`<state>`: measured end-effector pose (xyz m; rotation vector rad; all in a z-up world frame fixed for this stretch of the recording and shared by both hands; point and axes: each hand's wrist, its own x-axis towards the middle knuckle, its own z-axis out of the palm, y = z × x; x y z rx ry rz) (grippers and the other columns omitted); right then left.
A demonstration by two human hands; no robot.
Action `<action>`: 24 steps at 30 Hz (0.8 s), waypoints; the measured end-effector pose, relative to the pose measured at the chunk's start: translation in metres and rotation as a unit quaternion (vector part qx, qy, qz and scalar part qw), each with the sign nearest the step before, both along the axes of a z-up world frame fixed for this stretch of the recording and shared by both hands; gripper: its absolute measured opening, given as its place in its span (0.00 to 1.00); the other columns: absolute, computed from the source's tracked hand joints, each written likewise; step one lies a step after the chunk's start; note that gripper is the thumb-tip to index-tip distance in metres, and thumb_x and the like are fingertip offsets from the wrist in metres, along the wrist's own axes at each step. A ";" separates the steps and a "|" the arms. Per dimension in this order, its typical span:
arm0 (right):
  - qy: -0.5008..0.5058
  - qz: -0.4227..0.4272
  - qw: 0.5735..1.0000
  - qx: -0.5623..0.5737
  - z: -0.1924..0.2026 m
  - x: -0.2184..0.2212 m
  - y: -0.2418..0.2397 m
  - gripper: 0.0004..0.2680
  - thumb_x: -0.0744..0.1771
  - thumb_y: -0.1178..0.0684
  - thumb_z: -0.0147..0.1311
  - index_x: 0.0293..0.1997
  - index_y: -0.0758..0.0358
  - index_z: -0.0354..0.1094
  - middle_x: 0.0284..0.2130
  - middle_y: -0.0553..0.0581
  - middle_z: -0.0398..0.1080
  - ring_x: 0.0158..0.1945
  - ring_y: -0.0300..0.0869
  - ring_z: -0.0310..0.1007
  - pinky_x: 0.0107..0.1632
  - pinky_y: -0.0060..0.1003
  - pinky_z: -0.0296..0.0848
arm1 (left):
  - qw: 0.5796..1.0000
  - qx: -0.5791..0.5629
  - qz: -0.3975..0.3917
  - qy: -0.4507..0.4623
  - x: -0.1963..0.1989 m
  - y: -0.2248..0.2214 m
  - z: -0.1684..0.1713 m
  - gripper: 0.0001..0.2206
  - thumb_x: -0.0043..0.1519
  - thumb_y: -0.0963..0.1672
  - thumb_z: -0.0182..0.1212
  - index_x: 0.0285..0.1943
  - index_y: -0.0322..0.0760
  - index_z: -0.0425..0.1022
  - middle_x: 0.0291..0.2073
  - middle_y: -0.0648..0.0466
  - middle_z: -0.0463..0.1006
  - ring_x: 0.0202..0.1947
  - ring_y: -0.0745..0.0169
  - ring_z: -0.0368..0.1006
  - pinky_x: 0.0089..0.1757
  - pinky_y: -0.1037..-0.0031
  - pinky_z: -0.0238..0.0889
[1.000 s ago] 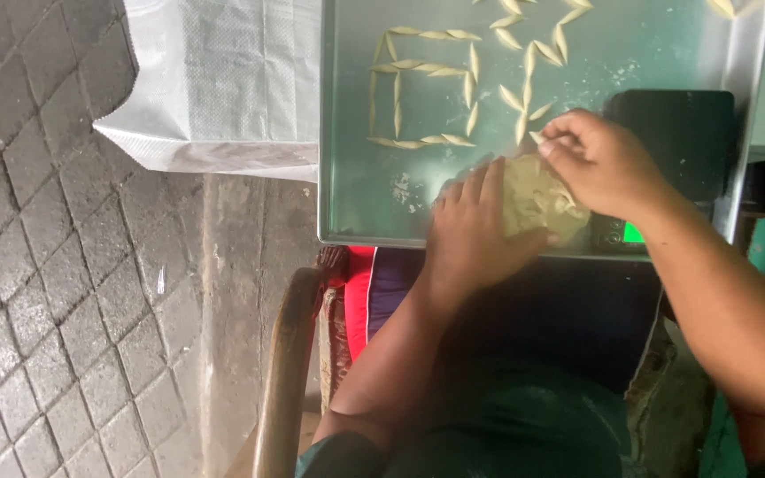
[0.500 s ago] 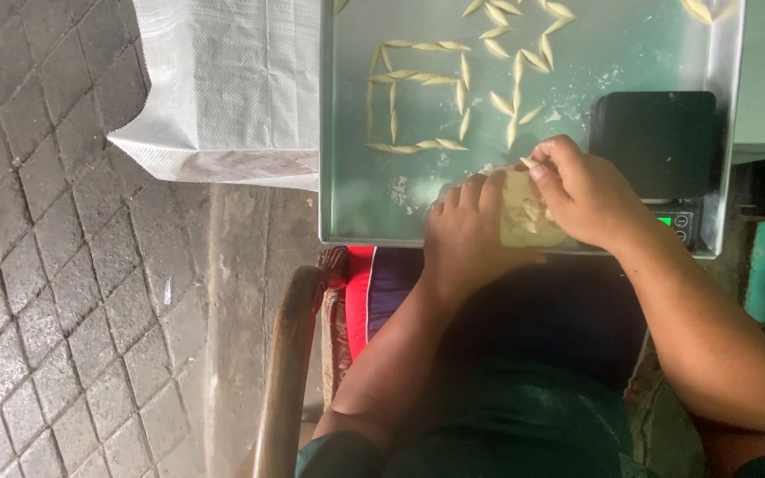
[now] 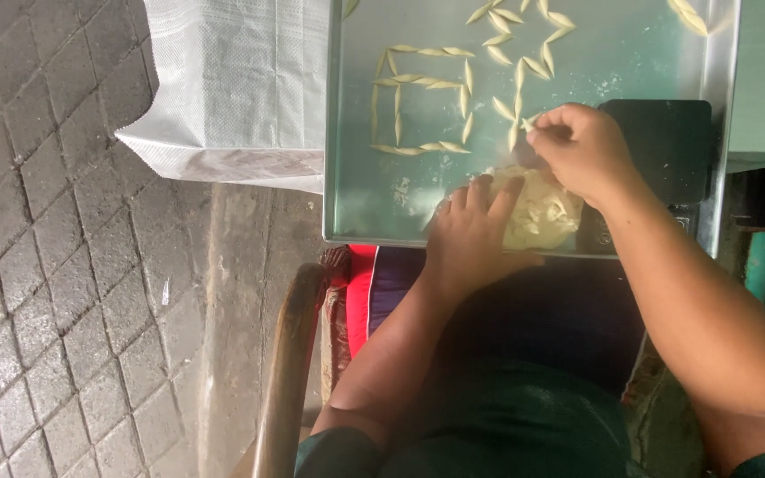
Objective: Weighing small pieces of dough on a digital scale and rolling them into thin strips to create a decorative pattern on a metal tray.
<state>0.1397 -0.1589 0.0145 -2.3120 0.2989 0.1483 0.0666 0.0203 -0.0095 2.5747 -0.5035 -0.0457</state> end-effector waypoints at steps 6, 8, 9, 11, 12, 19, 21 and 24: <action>0.119 0.009 0.989 -0.091 -0.003 0.015 0.016 0.14 0.64 0.38 0.61 0.48 0.53 0.76 0.43 0.51 0.78 0.49 0.49 0.78 0.44 0.49 0.78 | 0.998 -0.026 0.009 -0.060 -0.001 0.001 -0.010 0.45 0.36 0.66 0.72 0.63 0.53 0.70 0.52 0.47 0.73 0.50 0.42 0.78 0.47 0.54 0.72; 0.132 0.033 0.980 -0.147 -0.009 0.020 0.013 0.11 0.65 0.42 0.59 0.48 0.50 0.72 0.44 0.50 0.78 0.51 0.49 0.77 0.44 0.51 0.77 | 0.995 -0.027 0.013 -0.095 -0.001 0.000 -0.015 0.45 0.35 0.67 0.70 0.61 0.52 0.71 0.50 0.47 0.72 0.49 0.43 0.78 0.46 0.56 0.73; 0.132 0.034 0.979 -0.148 -0.012 0.020 0.012 0.11 0.65 0.42 0.59 0.48 0.50 0.72 0.44 0.50 0.78 0.51 0.49 0.77 0.44 0.51 0.77 | 0.995 -0.028 0.014 -0.095 -0.001 0.000 -0.014 0.45 0.35 0.67 0.70 0.61 0.52 0.71 0.50 0.47 0.72 0.49 0.43 0.78 0.46 0.56 0.73; 0.143 0.041 0.972 -0.184 -0.019 0.022 0.011 0.11 0.65 0.40 0.58 0.48 0.49 0.70 0.44 0.49 0.78 0.49 0.50 0.78 0.43 0.52 0.78 | 0.994 -0.020 0.013 -0.106 -0.001 0.002 -0.011 0.44 0.34 0.66 0.72 0.60 0.53 0.71 0.49 0.47 0.73 0.47 0.43 0.78 0.45 0.56 0.73; 0.143 0.043 0.972 -0.184 -0.021 0.023 0.009 0.11 0.65 0.40 0.58 0.48 0.49 0.70 0.44 0.49 0.78 0.49 0.50 0.78 0.43 0.52 0.78 | 0.994 -0.020 0.015 -0.105 0.000 0.002 -0.011 0.44 0.34 0.66 0.72 0.60 0.53 0.71 0.49 0.47 0.73 0.47 0.43 0.78 0.45 0.56 0.73; 0.136 0.057 0.971 -0.189 -0.016 0.021 0.013 0.09 0.67 0.42 0.55 0.48 0.51 0.70 0.46 0.55 0.78 0.53 0.57 0.76 0.48 0.55 0.75 | 0.993 0.001 0.017 -0.118 0.001 0.004 -0.004 0.45 0.30 0.66 0.74 0.59 0.56 0.70 0.48 0.50 0.74 0.46 0.48 0.80 0.47 0.58 0.74; 0.134 0.056 0.973 -0.178 -0.009 0.020 0.018 0.09 0.68 0.43 0.55 0.48 0.53 0.71 0.46 0.57 0.78 0.53 0.57 0.76 0.48 0.56 0.74 | 0.994 -0.003 0.013 -0.109 0.001 0.005 0.000 0.45 0.30 0.66 0.75 0.58 0.55 0.70 0.48 0.50 0.74 0.47 0.48 0.80 0.47 0.58 0.74; 0.132 0.052 0.978 -0.154 -0.005 0.020 0.016 0.10 0.67 0.43 0.55 0.48 0.53 0.70 0.48 0.58 0.77 0.56 0.59 0.74 0.50 0.58 0.73 | 0.995 -0.007 0.009 -0.104 0.002 0.005 0.002 0.43 0.32 0.65 0.75 0.56 0.53 0.72 0.48 0.49 0.75 0.47 0.47 0.80 0.48 0.57 0.74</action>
